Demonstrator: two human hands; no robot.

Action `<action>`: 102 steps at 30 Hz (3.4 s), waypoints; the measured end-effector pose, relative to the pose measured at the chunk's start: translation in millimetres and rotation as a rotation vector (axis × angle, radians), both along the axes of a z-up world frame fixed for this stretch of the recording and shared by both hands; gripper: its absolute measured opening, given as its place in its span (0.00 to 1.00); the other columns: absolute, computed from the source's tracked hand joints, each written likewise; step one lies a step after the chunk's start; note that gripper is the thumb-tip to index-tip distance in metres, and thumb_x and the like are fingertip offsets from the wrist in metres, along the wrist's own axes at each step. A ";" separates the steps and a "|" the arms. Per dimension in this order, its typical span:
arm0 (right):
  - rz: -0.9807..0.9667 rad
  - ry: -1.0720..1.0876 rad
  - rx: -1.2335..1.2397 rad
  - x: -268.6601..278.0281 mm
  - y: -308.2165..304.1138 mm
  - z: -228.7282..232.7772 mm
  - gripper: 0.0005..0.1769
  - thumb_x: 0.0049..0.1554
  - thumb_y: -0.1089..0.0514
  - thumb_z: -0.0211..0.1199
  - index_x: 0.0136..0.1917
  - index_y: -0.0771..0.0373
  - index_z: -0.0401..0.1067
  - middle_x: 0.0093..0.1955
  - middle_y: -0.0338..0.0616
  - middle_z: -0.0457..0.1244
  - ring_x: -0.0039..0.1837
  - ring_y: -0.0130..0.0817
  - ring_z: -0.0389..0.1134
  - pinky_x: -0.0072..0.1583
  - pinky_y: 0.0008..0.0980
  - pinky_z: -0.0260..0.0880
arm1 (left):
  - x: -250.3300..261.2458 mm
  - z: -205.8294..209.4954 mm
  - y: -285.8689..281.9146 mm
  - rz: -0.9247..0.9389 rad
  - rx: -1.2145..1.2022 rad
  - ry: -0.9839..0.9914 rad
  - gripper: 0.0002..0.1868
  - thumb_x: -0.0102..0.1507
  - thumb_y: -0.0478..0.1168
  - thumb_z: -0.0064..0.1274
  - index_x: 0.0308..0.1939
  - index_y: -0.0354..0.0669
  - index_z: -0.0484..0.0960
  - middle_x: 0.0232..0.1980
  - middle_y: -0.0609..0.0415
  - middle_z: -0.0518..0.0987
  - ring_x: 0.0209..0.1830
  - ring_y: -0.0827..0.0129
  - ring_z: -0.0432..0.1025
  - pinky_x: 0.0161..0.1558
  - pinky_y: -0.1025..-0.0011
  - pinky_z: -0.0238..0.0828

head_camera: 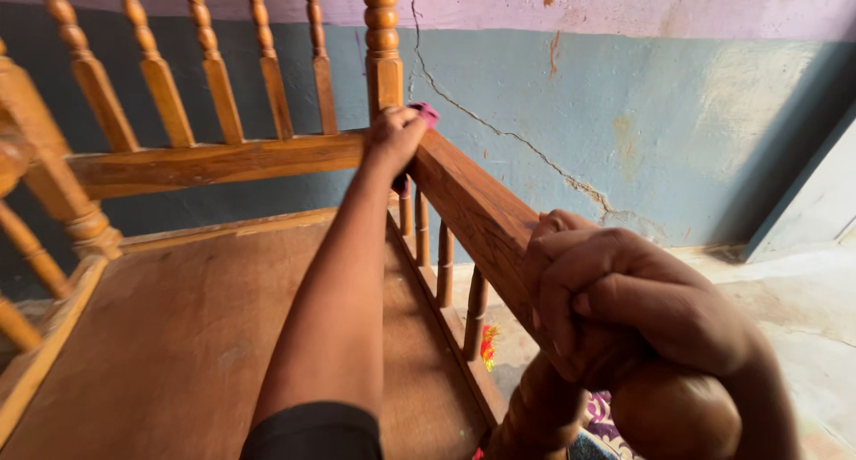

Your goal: The person wipes the seat, armrests, and backrest of a wooden chair using a purple cloth. The cleaning process involves systematic wiping of the chair's surfaces, including the spindles and carved details, to remove dust or dirt.

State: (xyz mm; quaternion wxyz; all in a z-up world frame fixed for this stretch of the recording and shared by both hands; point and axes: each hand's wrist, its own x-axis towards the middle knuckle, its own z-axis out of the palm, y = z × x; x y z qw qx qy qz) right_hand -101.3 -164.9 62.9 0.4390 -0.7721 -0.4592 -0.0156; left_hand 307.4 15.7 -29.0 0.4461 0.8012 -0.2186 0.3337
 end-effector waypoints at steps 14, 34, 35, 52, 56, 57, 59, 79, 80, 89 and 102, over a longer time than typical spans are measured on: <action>-0.093 0.212 0.183 -26.2 -9.4 -27.6 0.19 0.55 0.52 0.52 0.33 0.67 0.75 0.43 0.52 0.65 0.52 0.45 0.65 0.56 0.42 0.65 | -318.4 -51.3 -38.3 -0.390 -0.385 -0.546 0.09 0.73 0.39 0.50 0.54 0.39 0.80 0.55 0.49 0.80 0.63 0.56 0.73 0.69 0.64 0.65; -0.052 0.029 0.101 -18.5 -7.8 -14.5 0.27 0.58 0.45 0.49 0.30 0.65 0.76 0.35 0.46 0.69 0.50 0.42 0.66 0.57 0.38 0.64 | -123.9 -0.4 6.8 -0.319 -0.115 -0.047 0.23 0.66 0.53 0.47 0.58 0.48 0.85 0.63 0.54 0.79 0.61 0.62 0.76 0.63 0.65 0.72; -0.036 0.033 0.113 -21.3 -8.6 -15.9 0.26 0.58 0.46 0.49 0.31 0.65 0.75 0.35 0.47 0.68 0.50 0.42 0.65 0.56 0.38 0.65 | -149.1 -4.6 8.2 -0.383 -0.112 -0.031 0.21 0.67 0.52 0.47 0.57 0.47 0.86 0.61 0.54 0.80 0.60 0.63 0.76 0.62 0.66 0.73; -0.297 -0.165 -0.592 8.7 11.2 3.9 0.49 0.57 0.35 0.58 0.85 0.49 0.48 0.87 0.50 0.38 0.84 0.53 0.39 0.75 0.59 0.44 | -360.4 -37.2 10.1 -0.751 -0.344 -0.288 0.24 0.75 0.40 0.41 0.74 0.33 0.67 0.76 0.42 0.67 0.81 0.57 0.61 0.81 0.62 0.57; -0.579 0.055 -0.815 70.5 37.9 4.5 0.50 0.55 0.24 0.44 0.85 0.38 0.41 0.87 0.36 0.33 0.86 0.43 0.32 0.77 0.63 0.35 | -347.5 -43.3 9.3 -0.819 -0.494 0.041 0.34 0.74 0.43 0.41 0.81 0.36 0.50 0.72 0.38 0.66 0.71 0.54 0.65 0.71 0.61 0.64; -0.548 0.011 -0.804 90.5 41.6 2.7 0.48 0.55 0.24 0.39 0.84 0.40 0.41 0.87 0.37 0.33 0.86 0.43 0.33 0.77 0.61 0.36 | -345.8 -46.6 10.2 -0.748 -0.440 -0.043 0.34 0.75 0.43 0.39 0.82 0.35 0.47 0.77 0.36 0.61 0.76 0.54 0.61 0.75 0.60 0.60; -0.530 -0.040 -0.780 129.9 48.3 0.6 0.48 0.56 0.24 0.32 0.83 0.43 0.41 0.87 0.39 0.34 0.86 0.43 0.33 0.78 0.59 0.36 | -349.9 -52.0 11.7 -0.659 -0.347 -0.177 0.35 0.76 0.43 0.38 0.83 0.36 0.44 0.81 0.34 0.55 0.82 0.52 0.54 0.79 0.57 0.53; -0.653 0.112 -0.467 184.9 56.9 -4.2 0.57 0.49 0.17 0.14 0.83 0.48 0.18 0.87 0.37 0.20 0.85 0.35 0.19 0.79 0.44 0.28 | -4.1 -32.0 25.4 0.076 0.214 0.153 0.29 0.71 0.50 0.24 0.76 0.53 0.60 0.81 0.50 0.56 0.83 0.44 0.40 0.76 0.37 0.28; -0.668 0.131 -0.475 186.8 56.0 -3.7 0.57 0.49 0.17 0.14 0.83 0.47 0.18 0.87 0.36 0.20 0.85 0.35 0.20 0.79 0.44 0.29 | 1.6 -27.5 26.0 0.258 0.496 0.112 0.27 0.71 0.45 0.24 0.74 0.52 0.64 0.79 0.52 0.61 0.84 0.42 0.40 0.76 0.32 0.27; -0.426 0.189 0.030 232.8 24.3 -36.1 0.62 0.56 0.13 0.21 0.84 0.59 0.19 0.90 0.46 0.25 0.89 0.42 0.29 0.82 0.47 0.33 | -159.5 -69.4 -9.0 -0.724 -0.513 -0.212 0.25 0.77 0.46 0.41 0.76 0.42 0.64 0.67 0.51 0.76 0.61 0.67 0.74 0.60 0.65 0.72; -0.573 0.287 0.041 198.6 38.2 -21.3 0.64 0.47 0.12 0.21 0.82 0.50 0.15 0.87 0.47 0.23 0.86 0.46 0.28 0.79 0.50 0.35 | -158.9 -61.4 -31.3 -0.114 -0.440 -0.571 0.19 0.78 0.36 0.28 0.71 0.33 0.64 0.68 0.36 0.70 0.69 0.47 0.65 0.73 0.57 0.61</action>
